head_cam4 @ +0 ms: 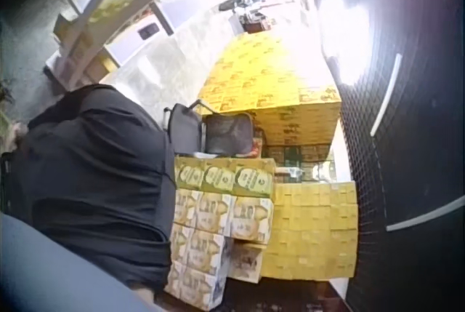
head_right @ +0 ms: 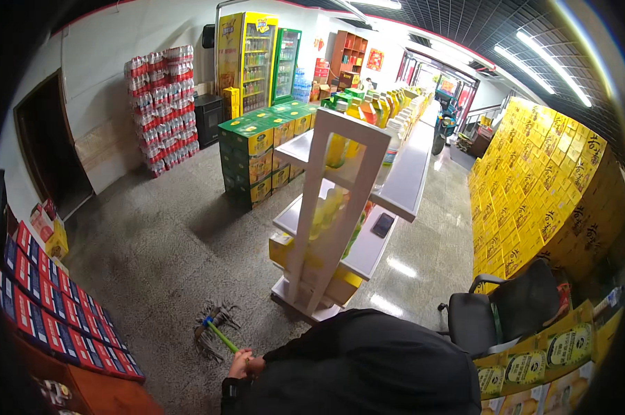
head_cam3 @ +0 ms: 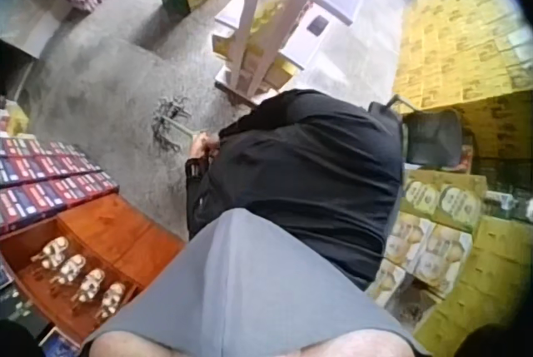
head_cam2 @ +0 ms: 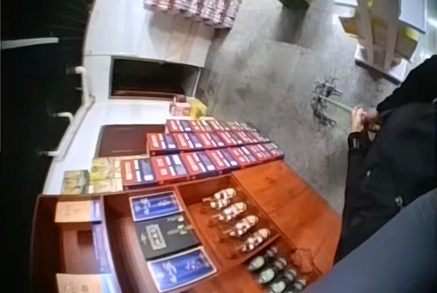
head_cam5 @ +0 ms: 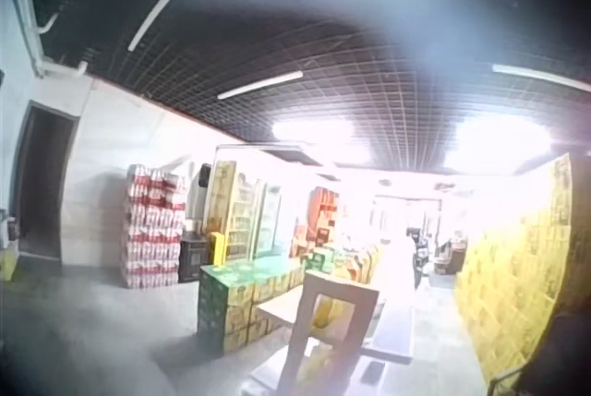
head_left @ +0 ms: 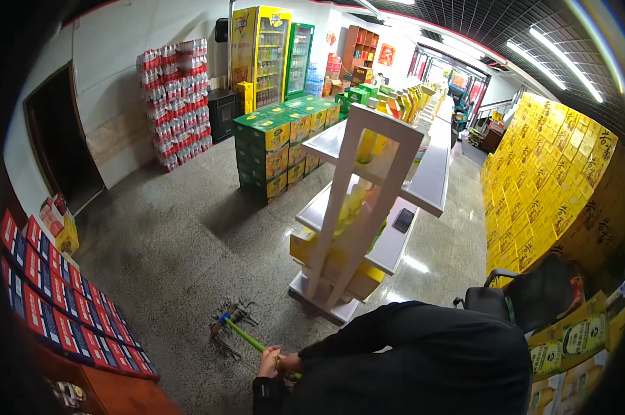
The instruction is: Mopping the floor of a grocery store using a mop.
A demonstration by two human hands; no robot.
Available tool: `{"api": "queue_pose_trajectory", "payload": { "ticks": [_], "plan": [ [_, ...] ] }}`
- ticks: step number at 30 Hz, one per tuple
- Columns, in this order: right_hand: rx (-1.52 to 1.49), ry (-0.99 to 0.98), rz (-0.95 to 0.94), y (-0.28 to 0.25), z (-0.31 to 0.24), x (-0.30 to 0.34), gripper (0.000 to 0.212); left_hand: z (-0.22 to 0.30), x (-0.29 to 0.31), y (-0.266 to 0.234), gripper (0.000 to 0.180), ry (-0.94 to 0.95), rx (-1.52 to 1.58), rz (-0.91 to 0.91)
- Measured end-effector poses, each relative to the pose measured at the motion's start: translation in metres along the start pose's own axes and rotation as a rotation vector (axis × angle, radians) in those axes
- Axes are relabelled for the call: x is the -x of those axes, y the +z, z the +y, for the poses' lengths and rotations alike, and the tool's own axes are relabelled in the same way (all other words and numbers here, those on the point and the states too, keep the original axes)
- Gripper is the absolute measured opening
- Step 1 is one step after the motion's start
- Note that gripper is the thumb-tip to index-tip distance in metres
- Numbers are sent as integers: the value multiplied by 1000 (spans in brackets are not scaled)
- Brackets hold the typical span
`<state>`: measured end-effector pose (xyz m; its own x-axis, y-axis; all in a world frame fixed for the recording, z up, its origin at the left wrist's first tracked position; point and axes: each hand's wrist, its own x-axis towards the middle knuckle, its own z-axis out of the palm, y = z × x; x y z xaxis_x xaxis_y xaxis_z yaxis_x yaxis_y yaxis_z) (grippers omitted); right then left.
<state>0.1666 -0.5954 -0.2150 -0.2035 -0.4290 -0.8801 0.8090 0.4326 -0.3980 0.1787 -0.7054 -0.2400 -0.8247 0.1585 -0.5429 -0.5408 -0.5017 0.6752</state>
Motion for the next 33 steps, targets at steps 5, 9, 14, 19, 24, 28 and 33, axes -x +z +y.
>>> {"api": "queue_pose_trajectory", "payload": {
  "ticks": [5,9,14,19,24,28,33],
  "plan": [
    [97,-107,-22,62,-72,36,11,25,0,-57,20,30,53,70],
    [366,-145,-175,40,-79,-43,18,56,-14,-71,24,22,76,104],
    [6,107,-47,101,-158,-20,10,108,-26,-117,25,96,9,25],
    [-168,215,-160,137,-239,-70,7,184,-55,-172,24,55,107,115],
    [-122,118,-134,146,-331,-96,6,264,-96,-201,23,1,204,110],
    [-90,-39,-93,136,-401,-108,11,320,-157,-222,21,33,7,102],
    [-351,-134,-185,113,-474,-109,4,397,-197,-209,19,104,-21,102]
  ]
}}
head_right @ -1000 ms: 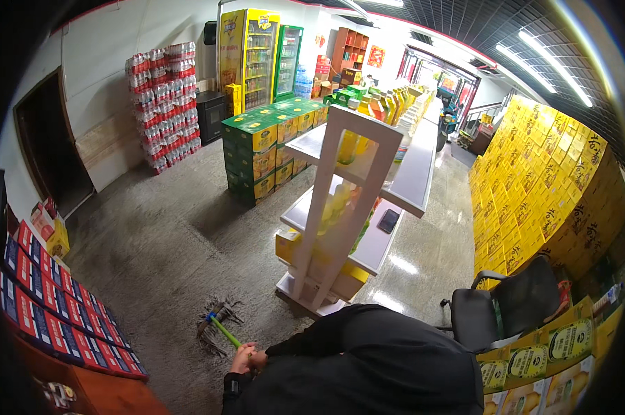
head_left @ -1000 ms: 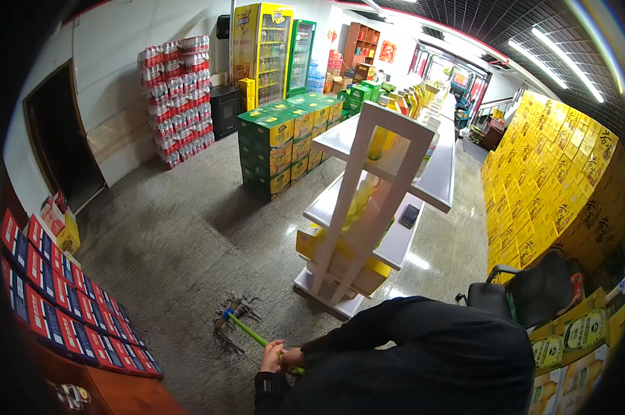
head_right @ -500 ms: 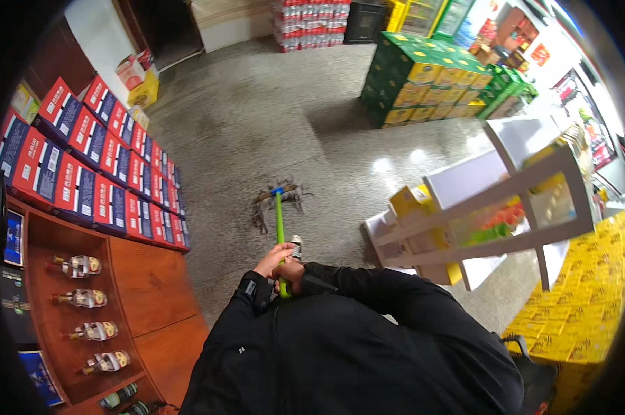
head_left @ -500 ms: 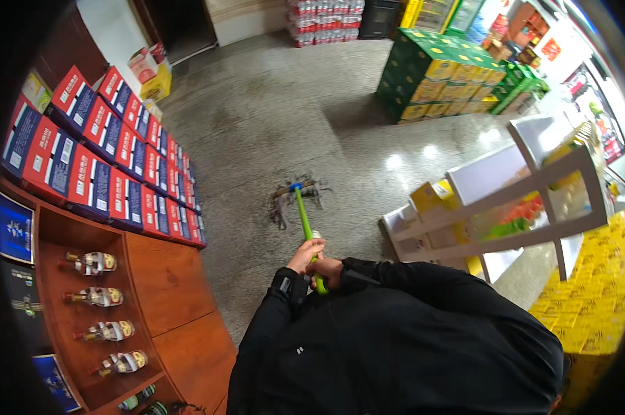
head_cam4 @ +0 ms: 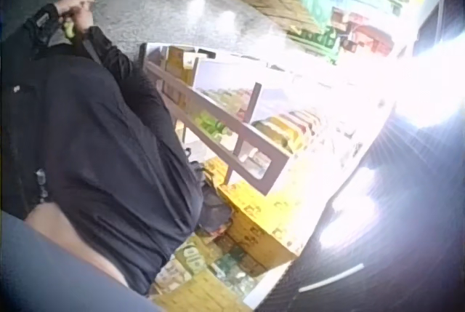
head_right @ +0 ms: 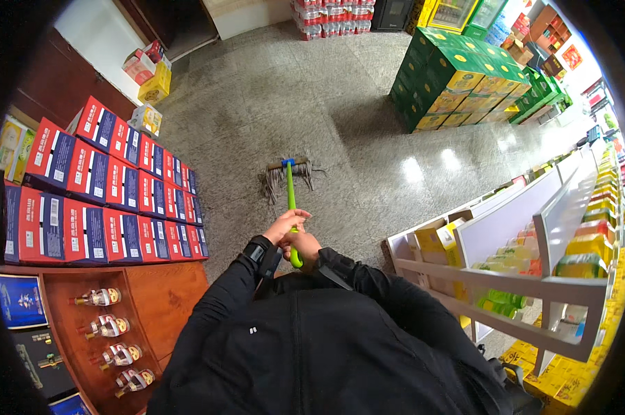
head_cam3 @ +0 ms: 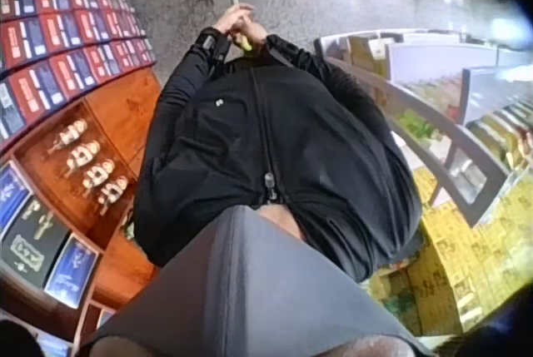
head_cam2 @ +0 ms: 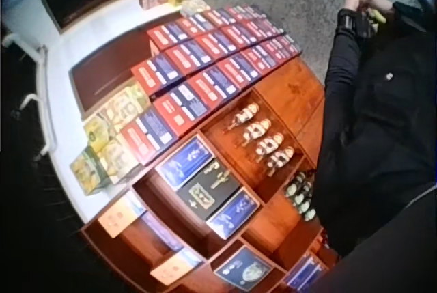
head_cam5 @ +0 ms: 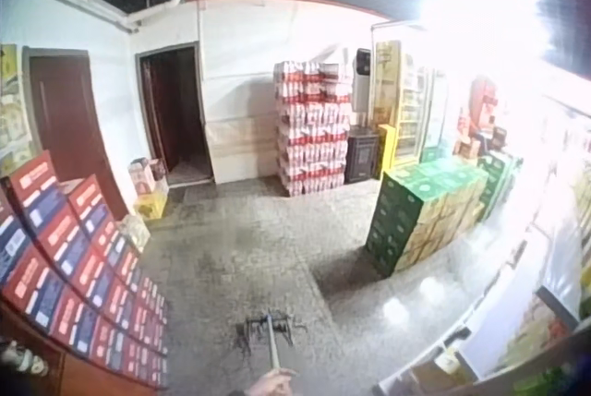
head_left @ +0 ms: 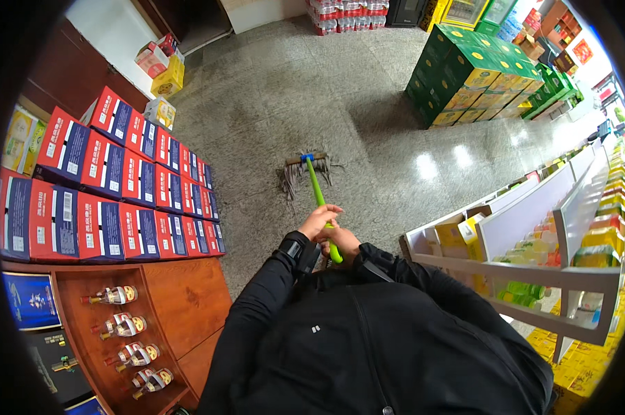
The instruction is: Mopping the floor of a grocery store using a mop.
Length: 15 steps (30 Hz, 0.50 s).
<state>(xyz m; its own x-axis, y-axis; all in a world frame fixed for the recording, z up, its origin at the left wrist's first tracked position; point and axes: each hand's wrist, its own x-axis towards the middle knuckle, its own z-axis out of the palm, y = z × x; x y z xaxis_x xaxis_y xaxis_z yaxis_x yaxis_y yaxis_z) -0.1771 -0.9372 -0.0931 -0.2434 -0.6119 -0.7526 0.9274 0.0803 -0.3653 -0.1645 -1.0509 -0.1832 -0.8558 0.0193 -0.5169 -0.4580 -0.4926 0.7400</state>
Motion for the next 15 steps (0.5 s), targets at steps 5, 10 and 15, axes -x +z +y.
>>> {"api": "queue_pose_trajectory", "payload": {
  "ticks": [5,10,15],
  "plan": [
    [3,-73,7,5,-49,-12,4,58,-34,18,14,-16,144,-53],
    [92,-152,97,17,-94,-20,6,89,-76,20,12,-34,255,-126],
    [-44,-113,115,15,-128,-49,11,124,-115,12,15,-215,204,-230]
  ]
}}
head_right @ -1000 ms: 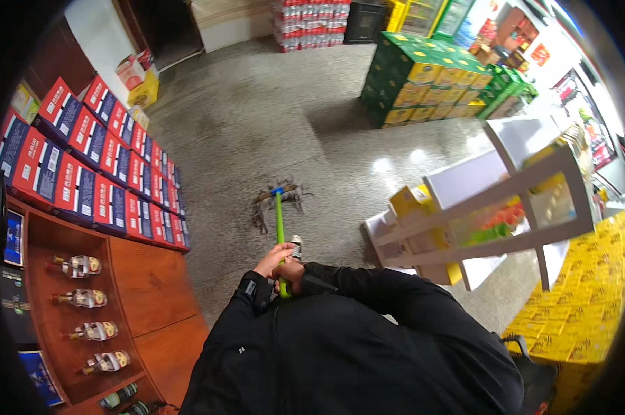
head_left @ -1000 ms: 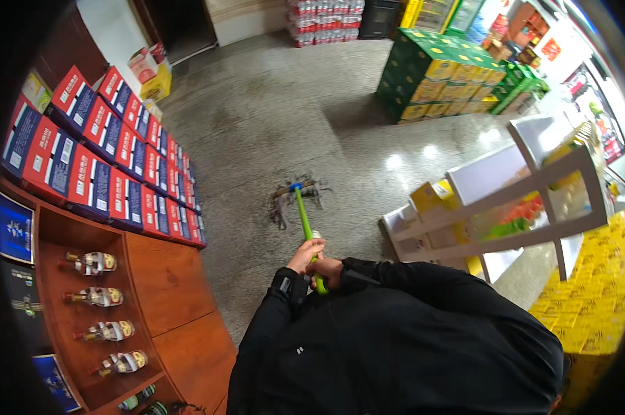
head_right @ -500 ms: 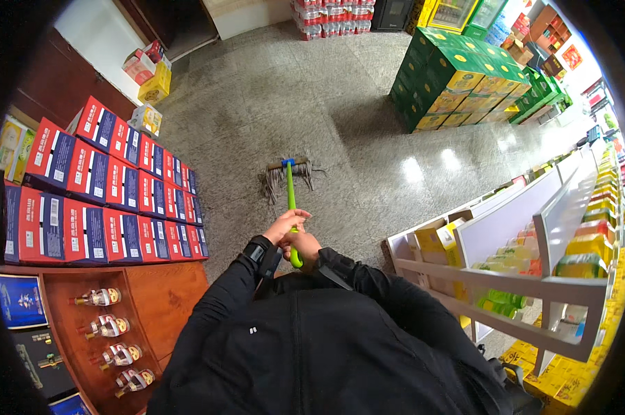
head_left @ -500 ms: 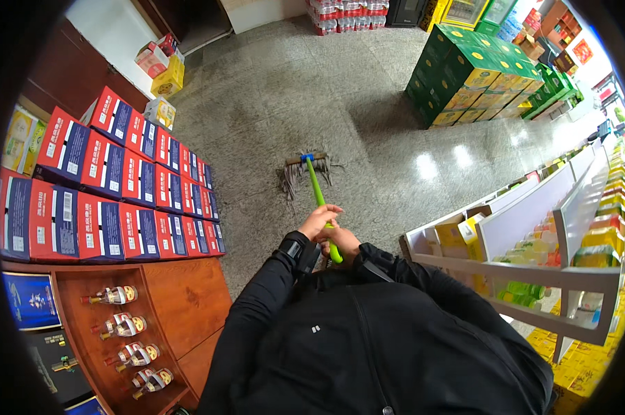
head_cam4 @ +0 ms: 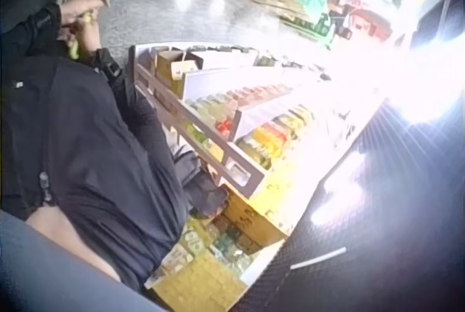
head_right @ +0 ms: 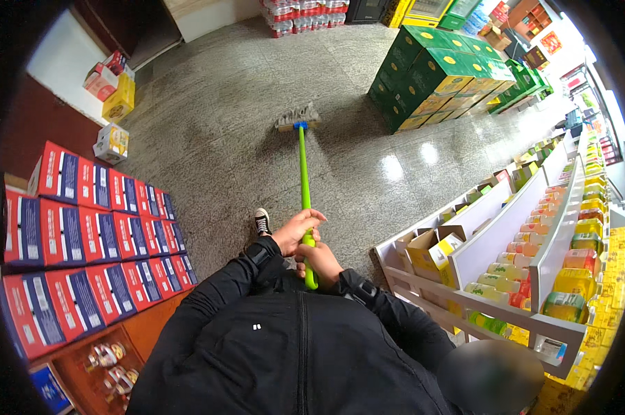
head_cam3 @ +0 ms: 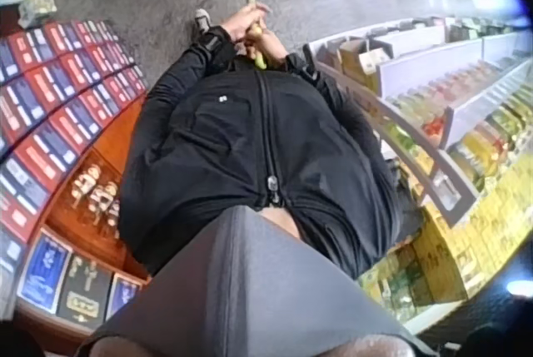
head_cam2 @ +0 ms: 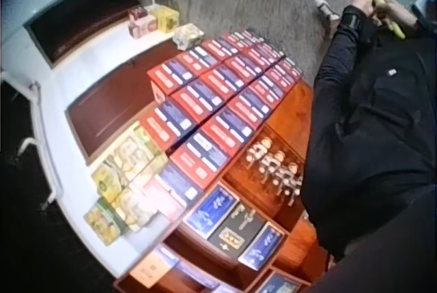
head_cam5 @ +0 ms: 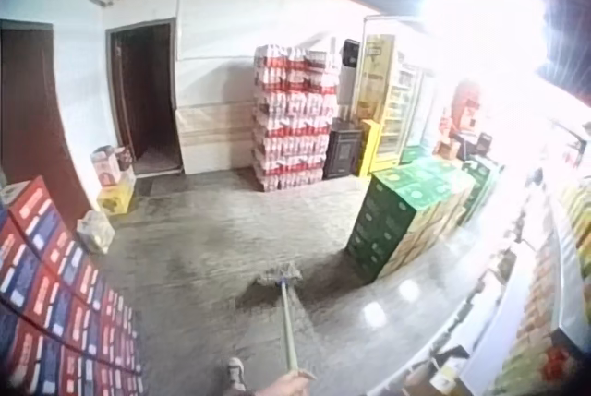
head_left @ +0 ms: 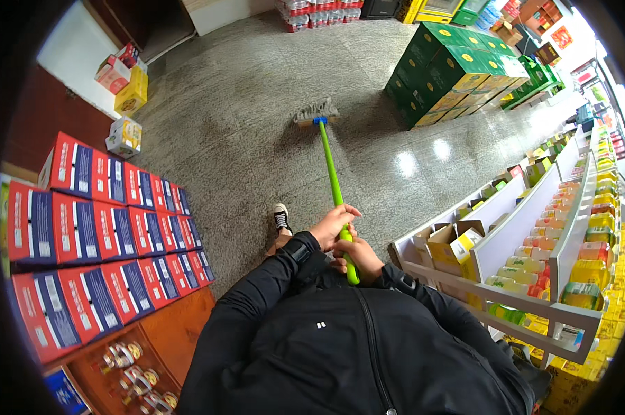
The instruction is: Mopping the floor of a grocery store using a mop.
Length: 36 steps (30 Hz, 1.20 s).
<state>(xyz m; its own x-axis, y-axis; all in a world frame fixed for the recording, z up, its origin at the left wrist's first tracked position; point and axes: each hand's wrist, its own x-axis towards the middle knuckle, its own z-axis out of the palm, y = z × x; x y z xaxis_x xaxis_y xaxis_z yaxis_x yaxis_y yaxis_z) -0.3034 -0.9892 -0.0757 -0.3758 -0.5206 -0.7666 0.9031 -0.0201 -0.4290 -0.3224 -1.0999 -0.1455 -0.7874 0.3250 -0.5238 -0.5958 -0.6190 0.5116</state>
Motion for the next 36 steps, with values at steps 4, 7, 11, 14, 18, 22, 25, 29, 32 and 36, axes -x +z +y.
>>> {"api": "queue_pose_trajectory", "payload": {
  "ticks": [4,7,11,14,18,22,25,29,32,36],
  "plan": [
    [-47,87,74,29,-40,-37,12,43,-31,-30,15,-133,-30,-72],
    [-56,103,162,55,-69,-78,9,71,-67,-66,15,-215,-97,-77],
    [-136,161,193,69,-98,-121,9,111,-98,-92,17,-289,-248,-145],
    [-231,184,155,68,-114,-148,11,131,-120,-103,16,-305,-239,-117],
    [-274,148,128,71,-144,-179,11,164,-153,-113,18,-341,-271,-134],
    [-310,155,155,72,-185,-206,11,199,-189,-117,16,-362,-304,-134],
    [-360,151,102,71,-233,-227,11,230,-228,-120,16,-374,-330,-160],
    [-370,111,102,61,-302,-263,10,279,-295,-120,18,-356,-386,-174],
    [-333,96,85,40,-357,-294,10,320,-347,-115,20,-354,-438,-195],
    [-301,70,31,7,-426,-313,7,368,-407,-81,21,-410,-515,-195]
  ]
}}
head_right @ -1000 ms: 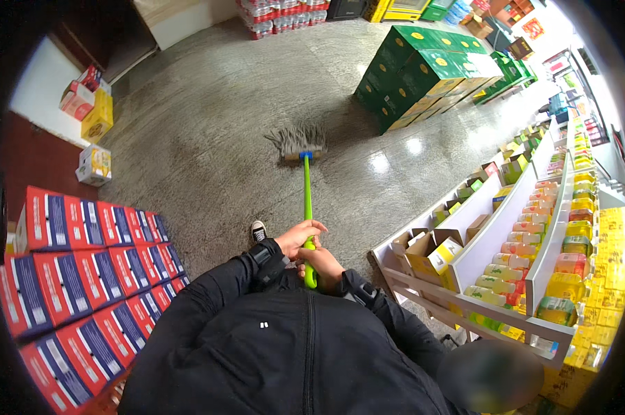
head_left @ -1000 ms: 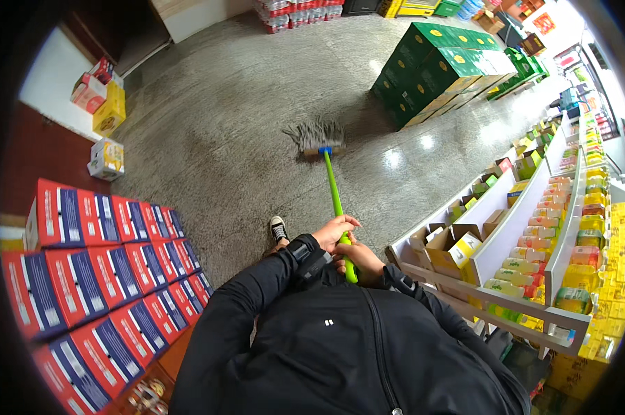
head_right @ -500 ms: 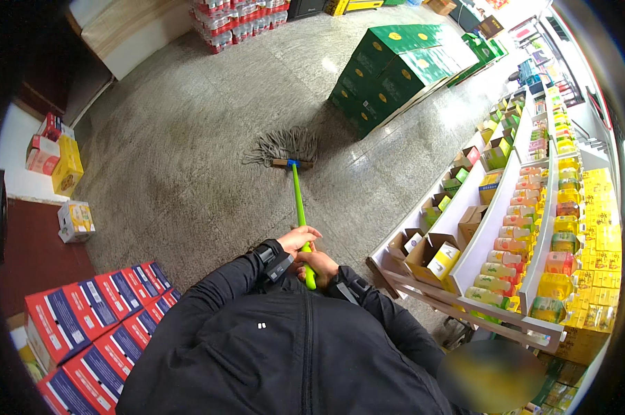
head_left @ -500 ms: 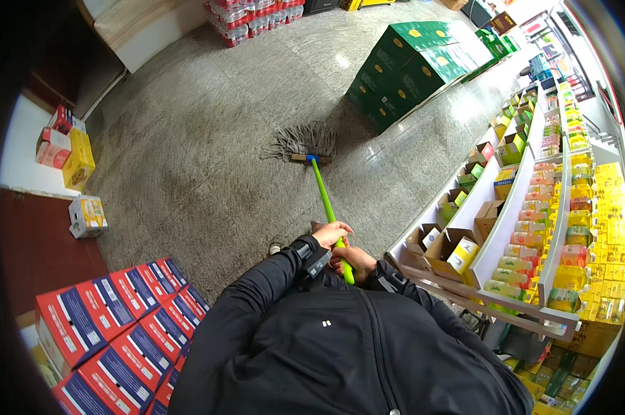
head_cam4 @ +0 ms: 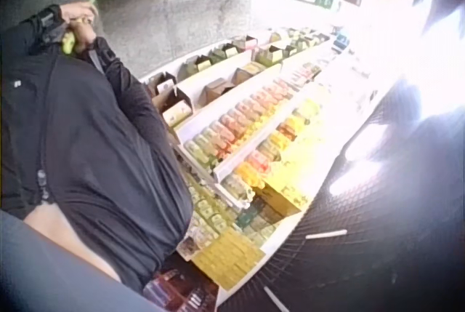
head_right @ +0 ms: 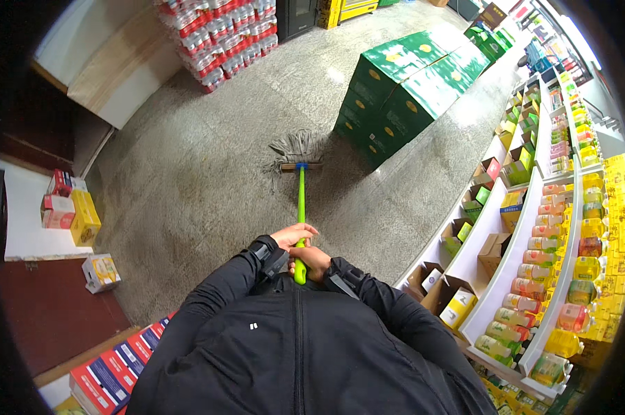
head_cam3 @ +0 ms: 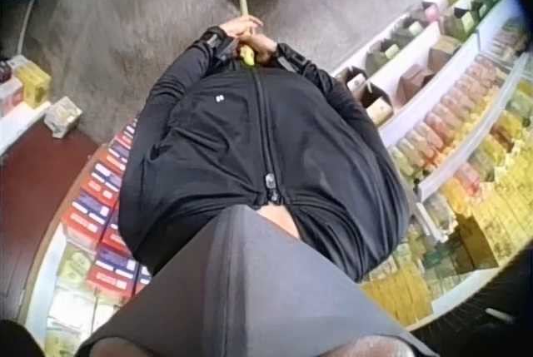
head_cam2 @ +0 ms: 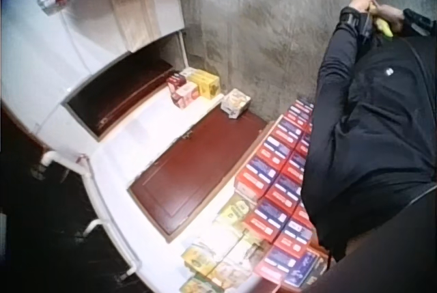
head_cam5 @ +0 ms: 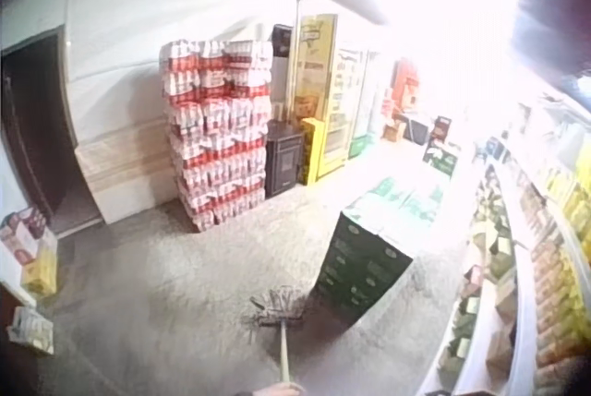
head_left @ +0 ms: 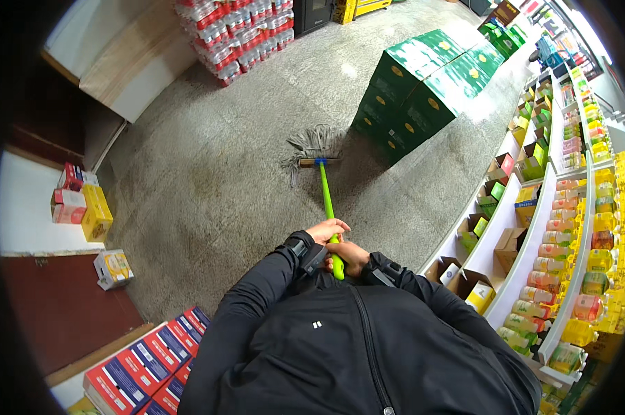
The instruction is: Mopping the floor of a grocery store using a mop.
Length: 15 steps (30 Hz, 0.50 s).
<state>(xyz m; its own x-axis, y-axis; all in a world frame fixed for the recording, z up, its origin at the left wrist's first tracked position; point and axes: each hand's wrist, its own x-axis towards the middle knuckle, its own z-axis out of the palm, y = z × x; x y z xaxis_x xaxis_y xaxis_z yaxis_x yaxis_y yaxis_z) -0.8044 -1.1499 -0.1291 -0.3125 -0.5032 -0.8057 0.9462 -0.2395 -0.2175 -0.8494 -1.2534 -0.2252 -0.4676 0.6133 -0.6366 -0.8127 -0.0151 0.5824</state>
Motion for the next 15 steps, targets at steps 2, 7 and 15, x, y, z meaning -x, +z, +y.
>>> {"api": "queue_pose_trajectory", "payload": {
  "ticks": [2,7,15],
  "plan": [
    [-17,-13,-27,-8,-28,-7,7,27,-20,-6,19,-37,23,5],
    [-87,-36,-13,-10,-90,-13,5,79,-58,-15,20,-20,-69,13],
    [-123,-54,-24,4,-166,-37,5,156,-87,-42,19,-64,-108,-27]
  ]
}}
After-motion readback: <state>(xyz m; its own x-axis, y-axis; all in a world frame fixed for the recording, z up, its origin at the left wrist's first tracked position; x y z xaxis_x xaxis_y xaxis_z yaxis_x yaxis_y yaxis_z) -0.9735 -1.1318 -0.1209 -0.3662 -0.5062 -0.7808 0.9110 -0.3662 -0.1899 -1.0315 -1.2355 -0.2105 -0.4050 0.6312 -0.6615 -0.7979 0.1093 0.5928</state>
